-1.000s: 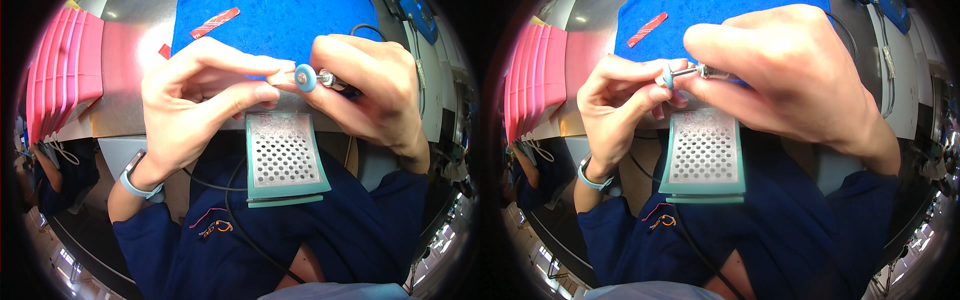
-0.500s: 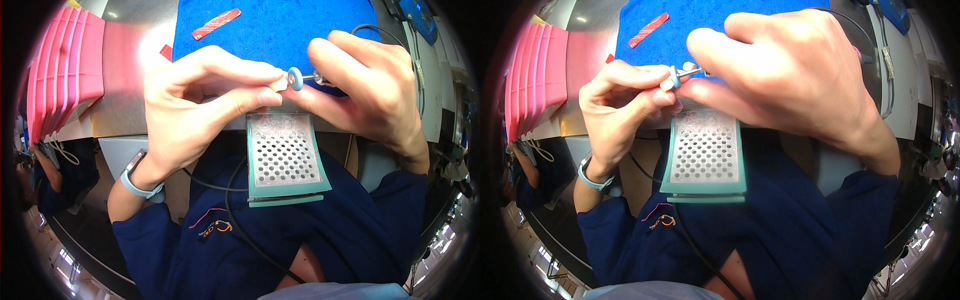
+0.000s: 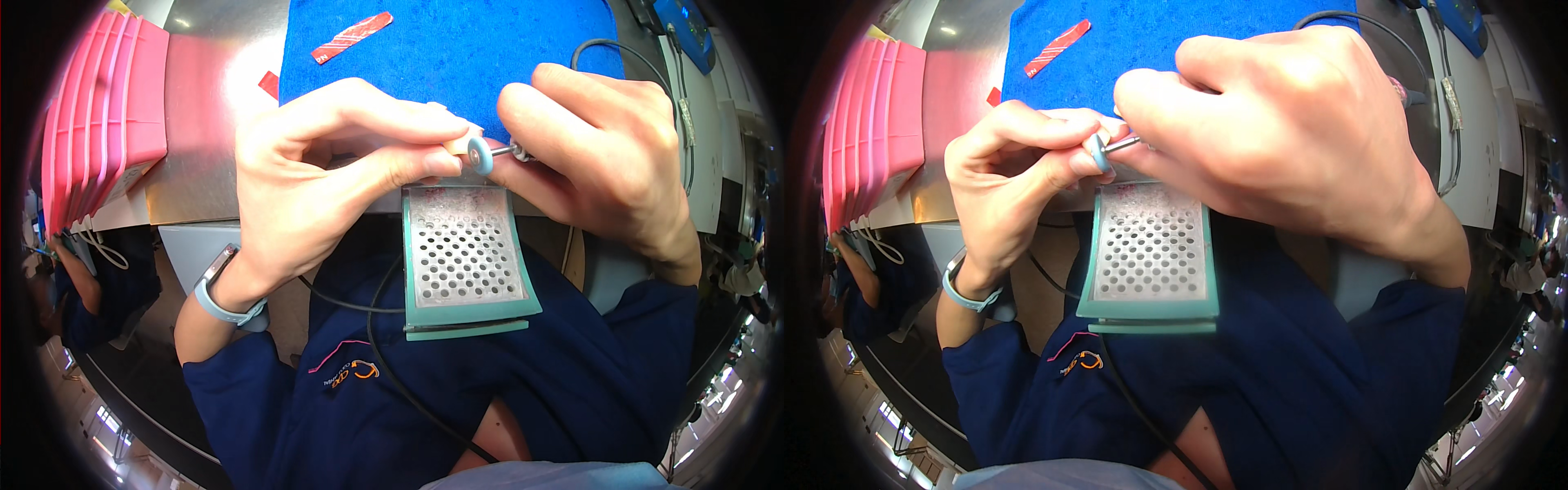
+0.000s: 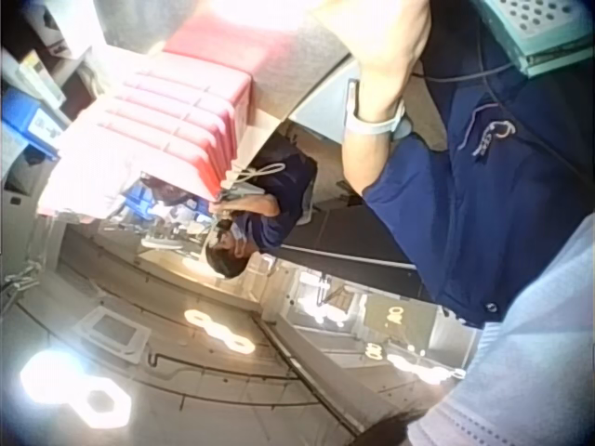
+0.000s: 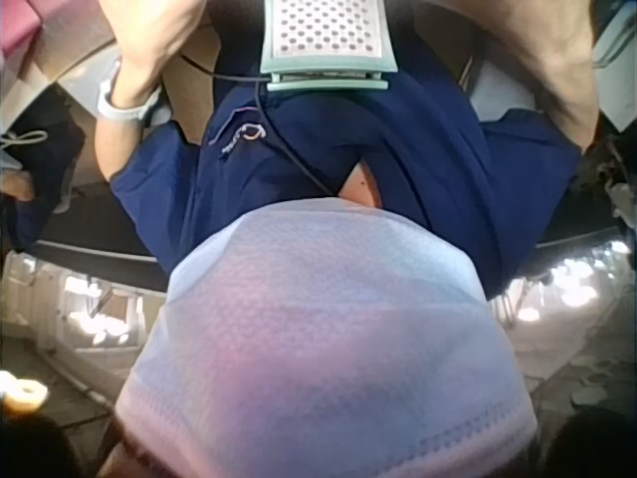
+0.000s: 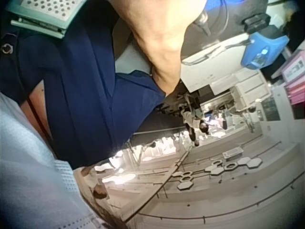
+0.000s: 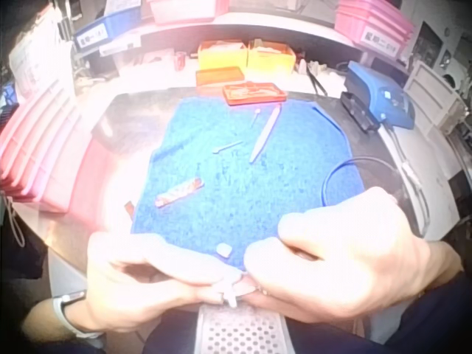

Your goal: The person grinds a dental piece using a handheld rotary tool, replaces the bit on the rotary tool, grinds the piece with the new bit, and turns the dental piece between both hands.

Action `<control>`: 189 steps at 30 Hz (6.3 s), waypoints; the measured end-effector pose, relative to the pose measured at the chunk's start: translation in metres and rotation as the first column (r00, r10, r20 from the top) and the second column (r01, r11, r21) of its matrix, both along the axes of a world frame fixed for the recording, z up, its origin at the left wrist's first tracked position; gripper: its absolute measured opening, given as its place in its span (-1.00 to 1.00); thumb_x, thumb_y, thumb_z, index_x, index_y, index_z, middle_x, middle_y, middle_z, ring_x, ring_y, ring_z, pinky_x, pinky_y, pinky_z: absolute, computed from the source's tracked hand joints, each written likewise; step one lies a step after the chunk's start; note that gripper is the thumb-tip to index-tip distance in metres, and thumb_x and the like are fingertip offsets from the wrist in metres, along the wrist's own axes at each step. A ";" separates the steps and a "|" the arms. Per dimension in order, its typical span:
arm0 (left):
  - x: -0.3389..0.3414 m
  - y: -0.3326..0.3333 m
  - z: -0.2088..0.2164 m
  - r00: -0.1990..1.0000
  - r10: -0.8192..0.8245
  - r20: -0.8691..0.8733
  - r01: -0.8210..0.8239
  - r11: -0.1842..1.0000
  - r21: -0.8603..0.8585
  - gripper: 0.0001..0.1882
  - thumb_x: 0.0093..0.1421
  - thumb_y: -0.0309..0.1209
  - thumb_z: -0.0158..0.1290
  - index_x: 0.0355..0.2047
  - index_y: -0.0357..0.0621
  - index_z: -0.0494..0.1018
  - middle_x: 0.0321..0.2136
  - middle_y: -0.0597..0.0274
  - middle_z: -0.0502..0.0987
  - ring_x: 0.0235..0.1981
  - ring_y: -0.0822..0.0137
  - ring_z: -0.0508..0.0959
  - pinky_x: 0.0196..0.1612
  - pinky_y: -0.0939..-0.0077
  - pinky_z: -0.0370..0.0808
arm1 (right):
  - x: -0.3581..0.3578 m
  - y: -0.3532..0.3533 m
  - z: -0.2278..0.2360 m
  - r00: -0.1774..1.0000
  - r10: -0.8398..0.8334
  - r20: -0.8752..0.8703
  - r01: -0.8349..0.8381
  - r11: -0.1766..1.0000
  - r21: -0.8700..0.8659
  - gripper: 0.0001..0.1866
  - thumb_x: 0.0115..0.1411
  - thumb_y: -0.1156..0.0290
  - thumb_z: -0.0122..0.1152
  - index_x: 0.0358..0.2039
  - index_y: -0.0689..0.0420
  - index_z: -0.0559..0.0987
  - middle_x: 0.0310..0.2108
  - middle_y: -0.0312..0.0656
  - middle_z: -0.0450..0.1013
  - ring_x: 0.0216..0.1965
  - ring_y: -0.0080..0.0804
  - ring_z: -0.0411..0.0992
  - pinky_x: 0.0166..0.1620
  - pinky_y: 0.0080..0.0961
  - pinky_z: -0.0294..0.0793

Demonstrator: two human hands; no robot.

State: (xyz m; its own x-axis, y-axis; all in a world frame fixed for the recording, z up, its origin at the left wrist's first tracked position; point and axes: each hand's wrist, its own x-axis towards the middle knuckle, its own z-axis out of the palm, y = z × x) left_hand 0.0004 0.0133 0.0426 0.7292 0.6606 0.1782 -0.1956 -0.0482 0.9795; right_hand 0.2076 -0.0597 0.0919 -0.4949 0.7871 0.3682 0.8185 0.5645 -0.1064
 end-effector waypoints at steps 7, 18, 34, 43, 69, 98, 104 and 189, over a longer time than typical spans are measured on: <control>0.001 -0.002 -0.002 1.000 0.028 0.009 -0.028 0.999 -0.028 -0.84 0.05 -0.79 0.10 -0.35 -0.37 0.49 -0.36 -0.05 0.60 -0.43 0.33 0.62 -0.36 0.54 0.58 | 0.002 -0.005 -0.008 1.000 -0.029 -0.006 0.029 1.000 0.007 -0.68 -0.27 0.44 0.41 -0.47 0.20 0.49 -0.67 -0.26 0.25 -0.72 -0.38 0.29 -0.67 -0.47 0.25; 0.000 -0.002 -0.002 1.000 0.025 -0.001 -0.026 1.000 -0.017 -0.85 0.05 -0.78 0.12 -0.37 -0.35 0.49 -0.38 -0.04 0.60 -0.43 0.35 0.62 -0.39 0.58 0.57 | 0.000 -0.003 -0.003 1.000 -0.026 -0.003 0.026 1.000 0.000 -0.67 -0.27 0.42 0.42 -0.47 0.19 0.48 -0.67 -0.26 0.24 -0.72 -0.38 0.28 -0.67 -0.47 0.24; 0.000 -0.002 -0.002 0.999 0.054 0.005 -0.054 0.998 -0.023 -0.88 0.07 -0.75 0.10 -0.37 -0.36 0.49 -0.41 0.01 0.61 -0.46 0.33 0.63 -0.43 0.57 0.57 | 0.002 -0.005 -0.010 0.997 -0.051 -0.051 0.050 0.998 -0.024 -0.72 -0.25 0.45 0.41 -0.51 0.15 0.47 -0.69 -0.26 0.20 -0.73 -0.37 0.25 -0.67 -0.44 0.21; -0.001 -0.002 -0.003 0.998 0.063 0.015 -0.061 0.995 -0.079 -0.83 0.07 -0.74 0.12 -0.31 -0.34 0.49 -0.40 0.04 0.60 -0.47 0.37 0.61 -0.48 0.65 0.52 | -0.003 0.003 -0.003 0.994 -0.047 -0.101 0.047 0.999 -0.003 -0.74 -0.19 0.47 0.40 -0.54 0.18 0.44 -0.69 -0.24 0.22 -0.74 -0.36 0.25 -0.67 -0.45 0.19; -0.005 0.003 -0.007 0.998 0.055 -0.032 -0.054 0.998 0.035 -0.82 0.10 -0.70 0.13 -0.27 -0.33 0.47 -0.32 0.02 0.61 -0.43 0.37 0.63 -0.47 0.72 0.48 | -0.003 0.004 -0.015 0.992 -0.088 -0.095 0.086 0.996 -0.025 -0.72 -0.15 0.42 0.44 -0.49 0.19 0.47 -0.67 -0.24 0.26 -0.72 -0.37 0.26 -0.66 -0.46 0.20; -0.006 0.003 -0.007 0.999 0.049 -0.012 -0.049 0.998 -0.030 -0.87 0.09 -0.72 0.12 -0.36 -0.30 0.48 -0.34 -0.01 0.61 -0.49 0.40 0.60 -0.51 0.73 0.45 | -0.004 0.002 -0.018 0.990 -0.082 -0.113 0.078 0.996 -0.040 -0.75 -0.18 0.48 0.38 -0.49 0.16 0.47 -0.67 -0.23 0.24 -0.72 -0.32 0.27 -0.65 -0.42 0.22; -0.007 0.003 -0.009 0.998 0.060 0.005 -0.059 0.994 -0.090 -0.88 0.08 -0.74 0.12 -0.38 -0.32 0.47 -0.34 -0.06 0.60 -0.48 0.37 0.60 -0.49 0.69 0.50 | -0.005 0.003 -0.018 0.993 -0.070 -0.099 0.065 0.996 -0.061 -0.74 -0.18 0.48 0.38 -0.50 0.16 0.44 -0.68 -0.24 0.23 -0.71 -0.30 0.27 -0.65 -0.42 0.23; -0.003 -0.004 -0.005 0.995 0.075 -0.066 -0.072 0.997 0.042 -0.80 0.09 -0.68 0.15 -0.24 -0.32 0.56 -0.40 0.13 0.61 -0.52 0.45 0.59 -0.52 0.75 0.43 | -0.004 -0.001 -0.001 0.995 -0.083 0.046 0.083 0.997 0.009 -0.71 -0.18 0.34 0.41 -0.48 0.14 0.48 -0.68 -0.29 0.21 -0.72 -0.39 0.27 -0.66 -0.46 0.25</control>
